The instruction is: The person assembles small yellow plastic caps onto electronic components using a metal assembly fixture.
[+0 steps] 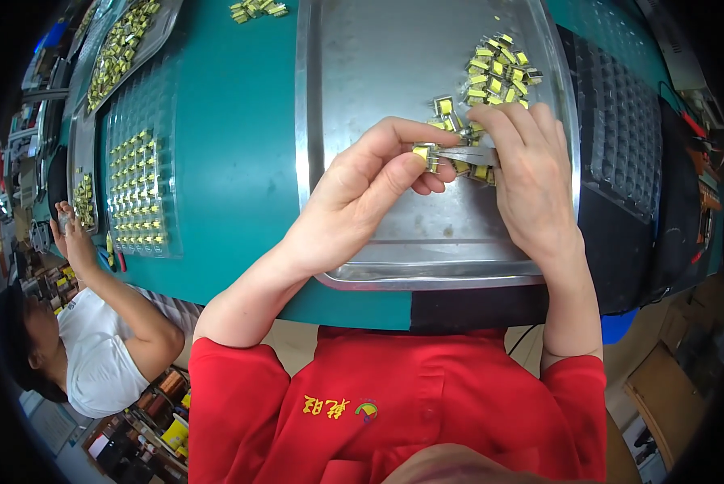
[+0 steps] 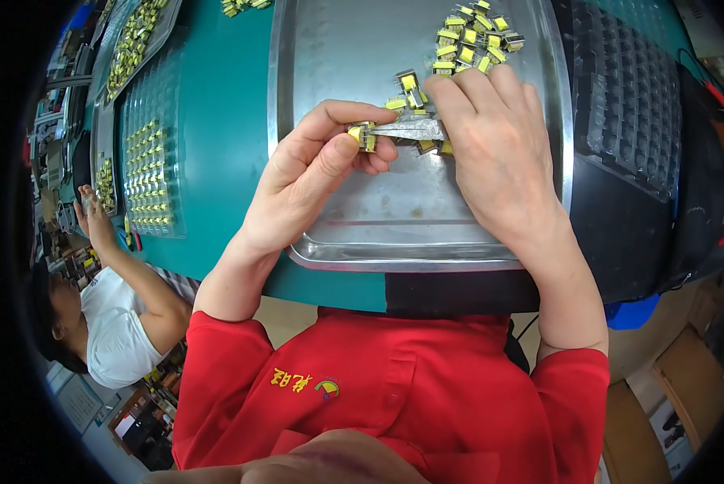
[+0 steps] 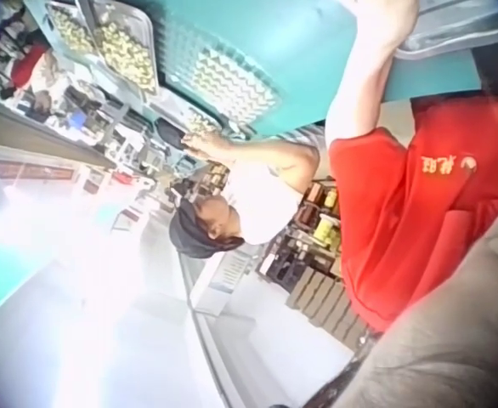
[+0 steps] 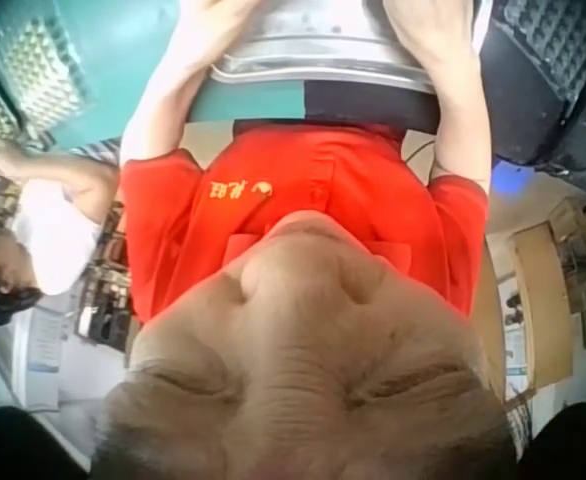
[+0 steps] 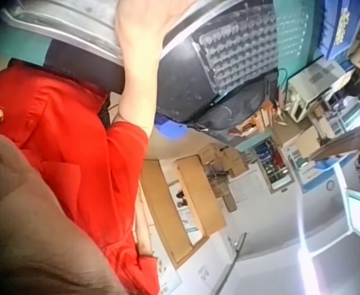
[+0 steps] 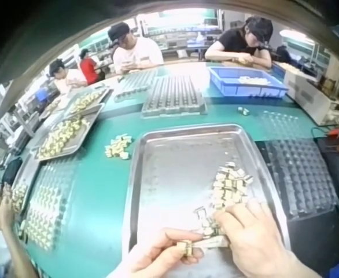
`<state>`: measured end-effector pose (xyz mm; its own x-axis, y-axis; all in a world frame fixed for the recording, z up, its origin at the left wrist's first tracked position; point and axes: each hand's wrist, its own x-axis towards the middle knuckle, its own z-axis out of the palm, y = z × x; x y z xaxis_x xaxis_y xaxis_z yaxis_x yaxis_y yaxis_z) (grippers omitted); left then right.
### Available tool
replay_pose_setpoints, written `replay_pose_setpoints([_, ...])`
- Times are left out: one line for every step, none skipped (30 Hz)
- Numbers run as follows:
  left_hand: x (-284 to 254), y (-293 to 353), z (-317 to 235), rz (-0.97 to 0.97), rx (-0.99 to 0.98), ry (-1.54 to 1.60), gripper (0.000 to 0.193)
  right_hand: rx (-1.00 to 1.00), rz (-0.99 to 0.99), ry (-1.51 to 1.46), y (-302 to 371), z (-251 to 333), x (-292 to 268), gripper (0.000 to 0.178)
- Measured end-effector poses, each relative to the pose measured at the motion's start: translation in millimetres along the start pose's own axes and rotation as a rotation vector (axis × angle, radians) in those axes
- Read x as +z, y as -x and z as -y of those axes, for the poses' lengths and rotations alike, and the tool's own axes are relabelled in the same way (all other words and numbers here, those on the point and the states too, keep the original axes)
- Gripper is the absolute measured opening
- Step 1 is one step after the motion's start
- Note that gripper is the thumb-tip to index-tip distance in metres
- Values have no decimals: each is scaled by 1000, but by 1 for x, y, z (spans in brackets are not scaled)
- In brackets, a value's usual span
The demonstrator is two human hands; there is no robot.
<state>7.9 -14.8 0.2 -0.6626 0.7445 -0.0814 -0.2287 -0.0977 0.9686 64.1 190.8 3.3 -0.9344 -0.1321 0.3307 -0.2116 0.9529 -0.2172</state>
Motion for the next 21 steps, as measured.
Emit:
replay_pose_setpoints([0, 0, 0, 0, 12, -32, 34, 0, 0, 0, 0, 0, 0, 33])
replay_pose_setpoints([0, 0, -1, 0, 11, -32, 34, -1, 0, -6, -1, 0, 0, 32])
replay_pose_setpoints([1, 0, -1, -13, 16, -52, 33, -1, 0, -11, -1, 1, 0, 32])
replay_pose_setpoints([2, 0, -1, -25, 21, -71, 33, -1, 0, -10, -1, 0, 0, 32])
replay_pose_setpoints([3, 0, -1, -25, 20, -71, 33, -3, 0, -13, 0, 0, 0, 32])
replay_pose_setpoints([3, 0, -1, -30, 28, -85, 33, -5, -1, -15, 0, -1, 0, 32])
replay_pose_setpoints([4, 0, -1, -36, 37, -100, 33, -5, -1, -16, 0, -1, 0, 32])
replay_pose_setpoints([4, 0, -1, -37, 37, -100, 33, -3, -1, -10, 0, -1, 0, 32])
replay_pose_setpoints([5, 0, -1, -45, 36, -88, 33, -2, -2, -3, 0, -1, -1, 33])
replay_pose_setpoints([6, 1, -1, -53, 35, -74, 33, -2, -1, -3, 1, -2, -1, 33])
replay_pose_setpoints([6, 1, 0, -54, 36, -74, 33, 7, 6, -18, 1, -3, -1, 41])
replay_pose_setpoints([6, 1, 0, -58, 44, -72, 33, 15, 13, -33, 1, -3, -1, 50])
replay_pose_setpoints([6, 1, 0, -61, 52, -71, 33, 15, 13, -33, 1, -4, -1, 50])
replay_pose_setpoints([7, 1, 0, -62, 53, -71, 33, 19, 9, -35, 2, -4, -1, 50])
replay_pose_setpoints([7, 0, -1, -62, 41, -61, 33, 24, 5, -36, 2, -4, -1, 50])
replay_pose_setpoints([7, 1, -1, -64, 30, -52, 34, 21, 5, -37, 2, -4, -1, 50])
replay_pose_setpoints([6, 0, 0, -66, 31, -51, 34, 23, 10, -35, 2, -4, -1, 50])
replay_pose_setpoints([4, 0, 2, -53, 40, -50, 34, 25, 15, -32, 2, -4, -1, 50])
replay_pose_setpoints([3, 0, 2, -40, 48, -49, 34, 23, 15, -34, 2, -4, -1, 50])
replay_pose_setpoints([3, 0, 2, -42, 48, -50, 34, 24, 11, -28, 2, -3, -2, 50])
replay_pose_setpoints([3, 0, 1, -41, 48, -46, 34, 24, 7, -21, 2, -3, -2, 50])
